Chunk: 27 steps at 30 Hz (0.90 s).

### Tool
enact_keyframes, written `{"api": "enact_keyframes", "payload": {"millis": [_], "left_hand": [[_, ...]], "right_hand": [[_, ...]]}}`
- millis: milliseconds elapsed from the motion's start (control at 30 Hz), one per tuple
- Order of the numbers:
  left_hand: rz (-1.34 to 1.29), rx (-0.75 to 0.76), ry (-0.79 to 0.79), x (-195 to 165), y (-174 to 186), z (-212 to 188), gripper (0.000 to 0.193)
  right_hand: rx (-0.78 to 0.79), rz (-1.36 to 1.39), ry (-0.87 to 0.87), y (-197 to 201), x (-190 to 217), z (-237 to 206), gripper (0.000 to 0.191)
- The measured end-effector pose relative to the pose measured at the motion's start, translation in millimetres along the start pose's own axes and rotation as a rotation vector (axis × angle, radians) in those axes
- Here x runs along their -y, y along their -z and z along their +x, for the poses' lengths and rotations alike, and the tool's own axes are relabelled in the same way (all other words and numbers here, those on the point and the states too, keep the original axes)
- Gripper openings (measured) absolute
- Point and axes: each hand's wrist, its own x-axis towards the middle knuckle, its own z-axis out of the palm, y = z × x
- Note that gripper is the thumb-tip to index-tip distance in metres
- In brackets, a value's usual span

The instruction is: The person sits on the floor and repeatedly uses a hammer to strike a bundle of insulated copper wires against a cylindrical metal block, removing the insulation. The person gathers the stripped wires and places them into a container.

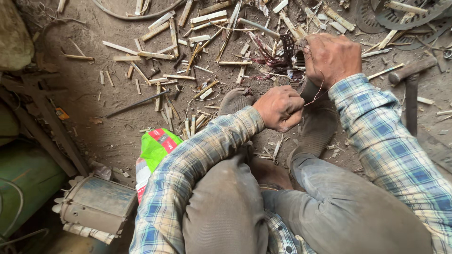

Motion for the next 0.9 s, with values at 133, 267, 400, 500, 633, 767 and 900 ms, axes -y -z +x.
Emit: {"api": "enact_keyframes", "payload": {"millis": [133, 267, 400, 500, 633, 767, 900], "left_hand": [[0.036, 0.033, 0.025, -2, 0, -2, 0.016], [0.033, 0.034, 0.011, -4, 2, -4, 0.016], [-0.006, 0.067, 0.091, -8, 8, -12, 0.013], [0.036, -0.012, 0.038, -13, 11, -24, 0.015], [0.047, -0.125, 0.120, -26, 13, -35, 0.016], [-0.105, -0.138, 0.347, -42, 32, -44, 0.021], [-0.008, -0.291, 0.376, -63, 46, -72, 0.034]], "right_hand": [[-0.083, -0.063, 0.046, -11, -3, -4, 0.019], [0.058, -0.034, -0.040, -13, -2, -4, 0.020], [0.006, -0.014, -0.043, -3, 2, -1, 0.018], [-0.089, 0.090, -0.041, 6, 9, 0, 0.022], [-0.270, 0.336, -0.234, 29, 13, -16, 0.019], [-0.348, 0.380, -0.346, 80, 2, -66, 0.021], [-0.194, 0.438, -0.691, 131, -13, -136, 0.027]]}}
